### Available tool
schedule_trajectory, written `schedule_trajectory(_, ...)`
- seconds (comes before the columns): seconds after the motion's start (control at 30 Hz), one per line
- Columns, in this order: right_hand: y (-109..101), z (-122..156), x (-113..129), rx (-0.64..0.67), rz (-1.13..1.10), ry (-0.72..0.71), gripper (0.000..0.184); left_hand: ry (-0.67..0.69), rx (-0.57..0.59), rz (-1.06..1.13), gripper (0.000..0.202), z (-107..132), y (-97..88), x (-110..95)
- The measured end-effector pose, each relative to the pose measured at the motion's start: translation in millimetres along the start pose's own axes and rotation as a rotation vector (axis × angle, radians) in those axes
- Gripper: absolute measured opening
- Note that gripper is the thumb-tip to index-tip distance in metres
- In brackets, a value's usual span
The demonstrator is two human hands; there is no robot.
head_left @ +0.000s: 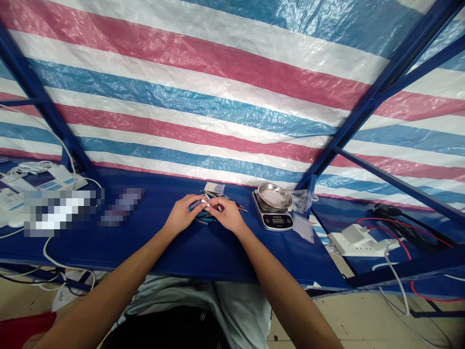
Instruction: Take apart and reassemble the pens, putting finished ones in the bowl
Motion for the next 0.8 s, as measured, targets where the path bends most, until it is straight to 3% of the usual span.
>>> schedule_trajectory(0.17,2.1,1.6,-7.4,0.028,0.065,0.032,0.021,-0.046,-0.021,0.010,0.042,-0.9,-8.0,5.4)
schedule_trajectory(0.3,-29.9,5.7,-25.9,-0.112,0.332,0.114,0.015,-0.037,-0.071,-0.083,0.042,-1.8,-14.5,6.2)
schedule_trajectory(0.4,-43.7,10.1,-37.4,-0.099,0.518,0.175,0.010,-0.019,-0.059,-0.138,0.037,-2.5,-12.3,5.2)
schedule_trajectory(0.57,-45.0,13.1,-42.6,-0.023,0.623,0.219,0.009,-0.016,-0.043,-0.161,0.035,-3.0,-8.9,4.9)
schedule_trajectory(0.8,-38.5,13.3,-47.3,0.045,0.594,0.212,0.015,-0.022,-0.039,-0.187,0.038,-2.8,-10.9,11.2)
Point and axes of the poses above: each hand's wrist, its own z-axis away from the middle knuckle, its own y-axis out of the palm, x = y × z, the point moved 10 cm from there along -z, towards the middle knuckle, and after that the axes turned 13 degrees about -y, right-handed, at the moved point
